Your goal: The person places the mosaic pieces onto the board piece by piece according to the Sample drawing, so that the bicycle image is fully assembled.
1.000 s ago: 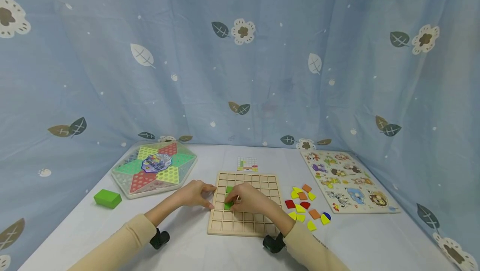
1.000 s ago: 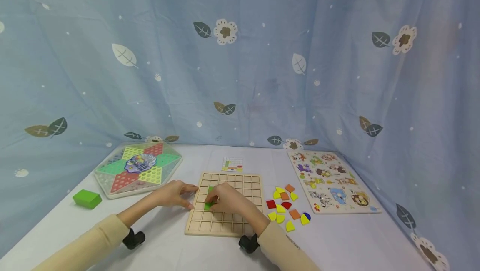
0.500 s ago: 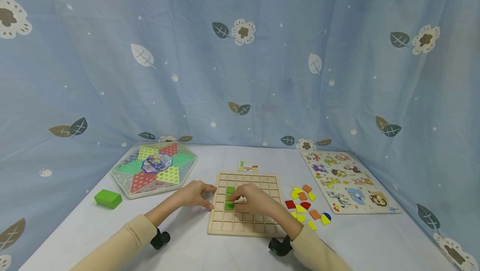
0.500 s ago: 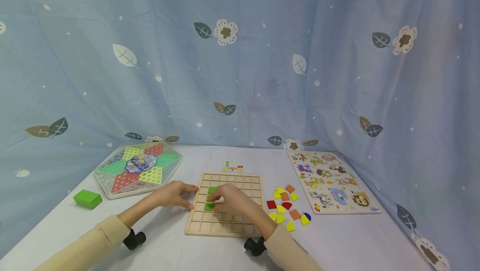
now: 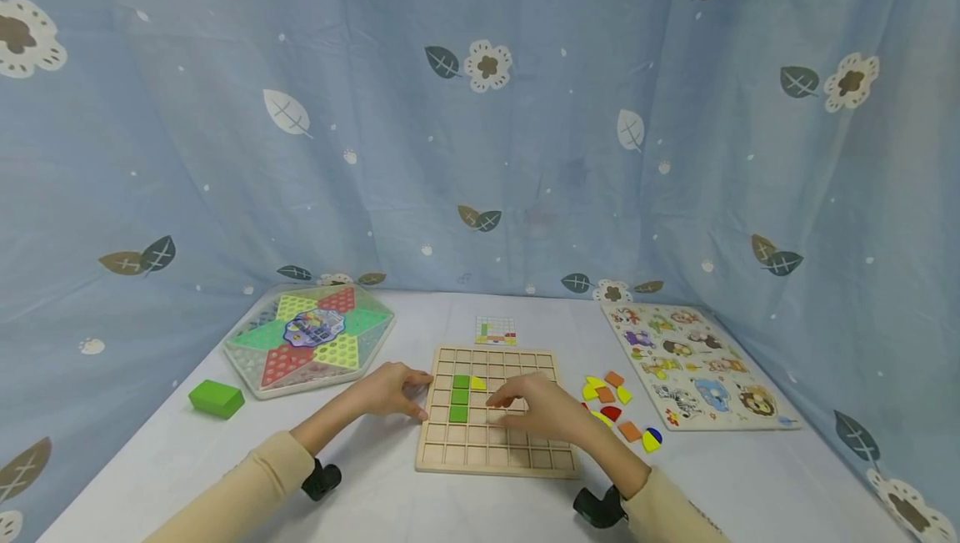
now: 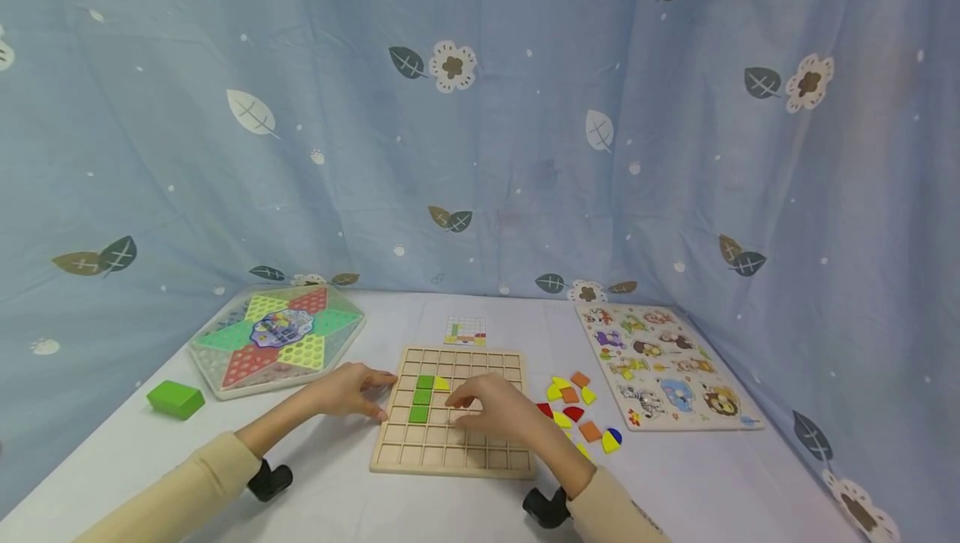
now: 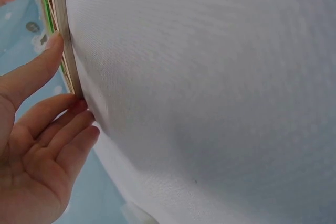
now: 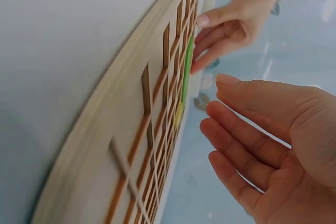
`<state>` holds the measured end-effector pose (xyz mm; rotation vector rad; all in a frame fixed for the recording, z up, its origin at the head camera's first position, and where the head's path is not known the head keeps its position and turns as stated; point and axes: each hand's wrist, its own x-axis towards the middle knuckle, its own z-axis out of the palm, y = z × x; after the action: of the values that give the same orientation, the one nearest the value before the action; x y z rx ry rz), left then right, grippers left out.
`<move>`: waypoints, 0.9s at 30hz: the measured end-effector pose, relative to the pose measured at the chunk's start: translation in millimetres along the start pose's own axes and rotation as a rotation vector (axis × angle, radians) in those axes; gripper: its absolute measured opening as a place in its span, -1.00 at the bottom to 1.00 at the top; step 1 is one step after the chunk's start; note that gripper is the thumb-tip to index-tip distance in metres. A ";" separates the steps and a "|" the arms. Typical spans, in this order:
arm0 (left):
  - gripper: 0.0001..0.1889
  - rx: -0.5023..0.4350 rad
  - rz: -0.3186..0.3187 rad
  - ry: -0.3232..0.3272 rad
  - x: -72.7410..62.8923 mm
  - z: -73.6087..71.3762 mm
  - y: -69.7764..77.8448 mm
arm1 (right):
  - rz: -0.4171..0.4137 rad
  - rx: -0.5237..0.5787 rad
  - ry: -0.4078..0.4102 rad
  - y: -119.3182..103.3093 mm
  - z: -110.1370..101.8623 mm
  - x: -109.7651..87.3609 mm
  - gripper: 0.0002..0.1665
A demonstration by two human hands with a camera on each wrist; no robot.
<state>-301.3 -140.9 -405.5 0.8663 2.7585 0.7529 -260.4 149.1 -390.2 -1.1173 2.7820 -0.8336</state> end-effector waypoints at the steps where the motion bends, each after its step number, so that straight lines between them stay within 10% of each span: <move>1: -0.34 -0.001 0.000 0.000 0.0 0.0 0.1 | -0.004 -0.001 0.006 2.3 -1.9 -3.1 -0.71; 27: -0.34 -0.032 -0.043 0.004 -0.8 0.8 0.1 | 0.097 -0.078 0.058 64.0 -40.4 -77.0 -0.71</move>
<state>-300.3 -141.0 -406.1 0.7975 2.7513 0.7890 -252.6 256.4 -399.7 -0.9735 2.9132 -0.7659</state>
